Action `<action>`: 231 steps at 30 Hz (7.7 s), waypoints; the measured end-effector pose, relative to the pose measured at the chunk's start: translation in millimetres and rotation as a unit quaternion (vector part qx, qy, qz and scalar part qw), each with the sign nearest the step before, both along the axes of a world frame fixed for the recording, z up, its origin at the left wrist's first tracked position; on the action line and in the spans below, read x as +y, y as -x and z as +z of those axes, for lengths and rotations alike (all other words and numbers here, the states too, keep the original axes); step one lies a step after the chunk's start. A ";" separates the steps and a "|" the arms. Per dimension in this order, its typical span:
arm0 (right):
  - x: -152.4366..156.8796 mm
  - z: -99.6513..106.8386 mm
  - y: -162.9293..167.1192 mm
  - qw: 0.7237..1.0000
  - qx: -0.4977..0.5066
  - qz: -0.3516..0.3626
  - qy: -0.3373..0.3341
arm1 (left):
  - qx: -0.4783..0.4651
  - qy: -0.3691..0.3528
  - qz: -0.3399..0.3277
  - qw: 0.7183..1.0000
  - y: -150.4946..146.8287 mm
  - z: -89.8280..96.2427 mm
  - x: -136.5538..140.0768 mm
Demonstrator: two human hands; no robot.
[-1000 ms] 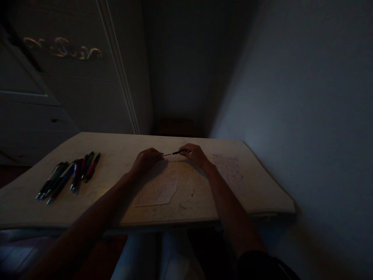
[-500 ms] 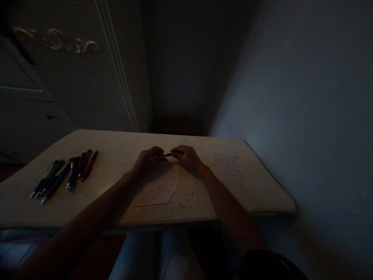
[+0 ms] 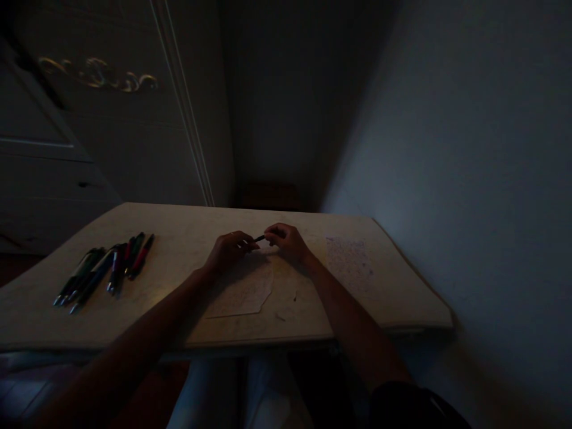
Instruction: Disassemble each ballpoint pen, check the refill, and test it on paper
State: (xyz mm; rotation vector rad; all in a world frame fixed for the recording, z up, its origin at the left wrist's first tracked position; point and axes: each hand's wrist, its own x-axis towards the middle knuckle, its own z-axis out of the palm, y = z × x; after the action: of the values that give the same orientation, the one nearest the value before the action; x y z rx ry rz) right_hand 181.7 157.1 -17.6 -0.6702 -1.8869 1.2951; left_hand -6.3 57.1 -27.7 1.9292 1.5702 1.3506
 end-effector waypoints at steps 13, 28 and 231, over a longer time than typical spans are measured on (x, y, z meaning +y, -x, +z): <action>8.8 2.3 -4.4 0.999 0.035 -0.031 0.026 | -0.052 0.004 -0.010 0.999 4.2 1.8 4.6; 2.9 6.9 -4.7 0.999 0.028 -0.010 0.022 | -0.310 0.072 0.053 0.947 0.2 8.8 3.0; 24.6 -14.1 -11.6 0.998 0.007 -0.044 0.052 | -0.109 -0.017 0.109 0.988 24.6 -3.6 10.8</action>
State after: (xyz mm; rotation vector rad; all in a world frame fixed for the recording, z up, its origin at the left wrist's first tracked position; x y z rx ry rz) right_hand 193.3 181.7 -31.6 -0.7878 -1.7674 1.3447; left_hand -30.9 67.8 -31.3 1.5983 1.6951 1.6242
